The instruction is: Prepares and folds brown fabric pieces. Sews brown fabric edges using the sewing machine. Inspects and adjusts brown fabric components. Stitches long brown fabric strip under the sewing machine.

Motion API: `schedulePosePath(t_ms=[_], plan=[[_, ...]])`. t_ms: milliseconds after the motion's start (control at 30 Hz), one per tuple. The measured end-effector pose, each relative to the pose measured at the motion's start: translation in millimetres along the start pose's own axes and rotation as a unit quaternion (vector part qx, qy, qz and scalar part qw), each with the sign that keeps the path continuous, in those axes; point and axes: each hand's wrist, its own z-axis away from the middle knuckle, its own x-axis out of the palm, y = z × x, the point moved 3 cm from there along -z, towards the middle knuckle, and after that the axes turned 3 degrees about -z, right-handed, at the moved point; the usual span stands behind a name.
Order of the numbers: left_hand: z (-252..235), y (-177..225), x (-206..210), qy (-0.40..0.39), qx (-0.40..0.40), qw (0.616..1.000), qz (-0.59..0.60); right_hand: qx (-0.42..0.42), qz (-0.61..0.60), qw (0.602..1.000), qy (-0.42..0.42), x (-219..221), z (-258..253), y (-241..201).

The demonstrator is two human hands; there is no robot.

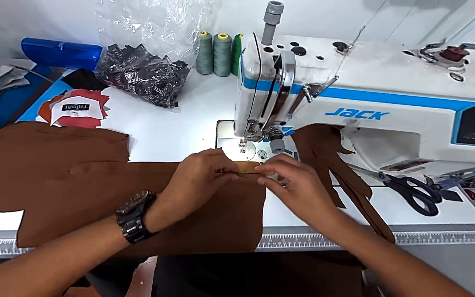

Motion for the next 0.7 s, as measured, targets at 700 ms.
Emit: schedulePosePath(t_ms=[700], plan=[[-25.1, -48.6, 21.2, -0.022, -0.066, 0.998, -0.009, -0.148, 0.189, 0.970, -0.047, 12.0, -5.6, 42.3]])
